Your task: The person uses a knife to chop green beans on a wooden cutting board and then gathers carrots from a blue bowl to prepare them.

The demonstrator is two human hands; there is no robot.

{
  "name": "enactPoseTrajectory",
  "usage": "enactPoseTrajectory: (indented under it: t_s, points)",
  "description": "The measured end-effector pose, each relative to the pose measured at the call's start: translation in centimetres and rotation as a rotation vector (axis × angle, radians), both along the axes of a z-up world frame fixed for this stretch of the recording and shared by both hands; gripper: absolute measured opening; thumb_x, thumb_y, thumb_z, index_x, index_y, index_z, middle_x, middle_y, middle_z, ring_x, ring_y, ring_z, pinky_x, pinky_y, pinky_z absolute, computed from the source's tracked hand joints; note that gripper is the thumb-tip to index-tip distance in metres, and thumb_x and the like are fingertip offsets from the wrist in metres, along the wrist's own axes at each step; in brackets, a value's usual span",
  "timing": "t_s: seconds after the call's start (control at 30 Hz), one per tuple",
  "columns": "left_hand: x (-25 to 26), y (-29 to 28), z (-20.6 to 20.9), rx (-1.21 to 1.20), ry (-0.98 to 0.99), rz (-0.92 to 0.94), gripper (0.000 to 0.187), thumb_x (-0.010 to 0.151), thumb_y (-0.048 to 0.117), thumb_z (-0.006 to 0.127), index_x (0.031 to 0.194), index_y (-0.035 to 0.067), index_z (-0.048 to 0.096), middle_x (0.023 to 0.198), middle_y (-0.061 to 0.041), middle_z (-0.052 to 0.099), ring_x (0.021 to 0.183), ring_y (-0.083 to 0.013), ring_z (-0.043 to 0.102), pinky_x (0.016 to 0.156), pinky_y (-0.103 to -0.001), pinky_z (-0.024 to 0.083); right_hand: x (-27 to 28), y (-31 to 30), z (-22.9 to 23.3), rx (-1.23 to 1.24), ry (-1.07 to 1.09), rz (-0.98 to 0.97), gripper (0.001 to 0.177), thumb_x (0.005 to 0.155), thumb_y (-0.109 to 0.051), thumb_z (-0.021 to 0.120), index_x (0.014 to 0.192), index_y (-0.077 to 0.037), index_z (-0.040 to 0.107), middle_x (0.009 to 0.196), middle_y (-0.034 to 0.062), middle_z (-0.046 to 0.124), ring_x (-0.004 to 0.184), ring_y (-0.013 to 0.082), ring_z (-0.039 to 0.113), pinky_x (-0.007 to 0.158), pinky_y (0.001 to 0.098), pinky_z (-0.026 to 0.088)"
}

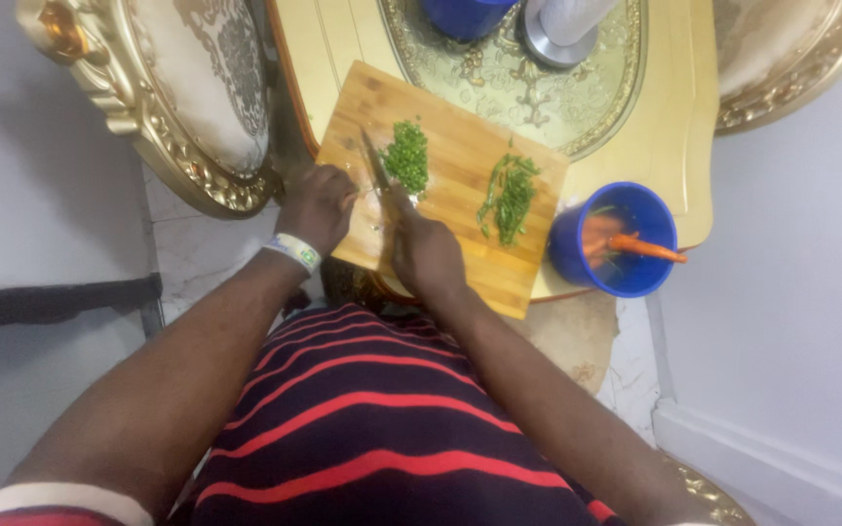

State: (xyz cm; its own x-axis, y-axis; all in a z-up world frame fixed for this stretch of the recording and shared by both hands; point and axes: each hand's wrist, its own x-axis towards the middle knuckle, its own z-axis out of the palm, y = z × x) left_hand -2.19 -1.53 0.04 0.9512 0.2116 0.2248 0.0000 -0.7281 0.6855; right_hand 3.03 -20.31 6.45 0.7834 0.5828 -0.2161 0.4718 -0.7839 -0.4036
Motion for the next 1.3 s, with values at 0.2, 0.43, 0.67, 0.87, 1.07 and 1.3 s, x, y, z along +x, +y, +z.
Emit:
enactPoseTrajectory:
  t_s: [0.2, 0.43, 0.67, 0.87, 1.07, 1.3]
  points:
    - [1.7, -1.2, 2.0, 0.103, -0.083, -0.019, 0.019, 0.087, 0.019, 0.073, 0.097, 0.002, 0.075, 0.117, -0.016, 0.063, 0.11, -0.0346, 0.057, 0.092, -0.048, 0.048, -0.2, -3.6, 0.4, 0.27, -0.032, -0.107, 0.061, 0.095, -0.015, 0.057, 0.154, -0.016, 0.044, 0.077, 0.0269, 0.069, 0.069, 0.0463, 0.069, 0.063, 0.0561, 0.054]
    - [3.1, -2.4, 2.5, 0.175, 0.086, 0.035, 0.009, 0.085, 0.012, 0.072, 0.084, 0.004, 0.076, 0.108, -0.012, 0.06, 0.109, -0.0323, 0.052, 0.098, -0.045, 0.044, -0.6, -3.5, -0.5, 0.115, -0.07, 0.021, 0.061, 0.096, -0.018, 0.054, 0.155, -0.018, 0.042, 0.075, 0.0256, 0.068, 0.071, 0.0466, 0.067, 0.065, 0.0586, 0.051]
    - [3.2, -2.4, 3.0, 0.189, 0.143, 0.092, 0.017, 0.087, 0.018, 0.072, 0.084, 0.001, 0.076, 0.111, -0.014, 0.059, 0.109, -0.0317, 0.051, 0.094, -0.047, 0.042, -0.4, -3.1, -1.0, 0.076, -0.068, 0.09, 0.055, 0.103, -0.024, 0.049, 0.158, -0.025, 0.038, 0.085, 0.0252, 0.07, 0.071, 0.0473, 0.067, 0.064, 0.0603, 0.05]
    - [3.4, -2.4, 3.0, 0.173, 0.119, 0.087, 0.015, 0.084, 0.015, 0.069, 0.074, 0.004, 0.071, 0.112, -0.014, 0.06, 0.11, -0.0332, 0.052, 0.097, -0.049, 0.041, 1.6, -2.1, -1.7, 0.056, -0.044, 0.133, 0.052, 0.104, -0.029, 0.05, 0.155, -0.025, 0.041, 0.081, 0.0245, 0.07, 0.071, 0.0476, 0.067, 0.063, 0.0596, 0.05]
    - [3.8, -2.3, 3.2, 0.23, 0.067, 0.038, 0.013, 0.083, 0.015, 0.069, 0.077, 0.004, 0.065, 0.106, -0.015, 0.058, 0.108, -0.0335, 0.051, 0.096, -0.047, 0.041, 0.7, -3.3, 0.5, -0.043, 0.054, 0.059, 0.051, 0.104, -0.031, 0.05, 0.154, -0.035, 0.045, 0.078, 0.0258, 0.069, 0.072, 0.0471, 0.067, 0.066, 0.0597, 0.051]
    - [3.9, -2.7, 4.4, 0.243, 0.237, 0.006, 0.018, 0.075, 0.021, 0.073, 0.071, 0.007, 0.063, 0.099, -0.016, 0.056, 0.103, -0.0314, 0.051, 0.094, -0.047, 0.041, 0.7, -5.3, 0.8, -0.097, 0.052, 0.085, 0.065, 0.092, -0.023, 0.056, 0.154, -0.032, 0.041, 0.079, 0.023, 0.07, 0.071, 0.0447, 0.068, 0.065, 0.0588, 0.053]
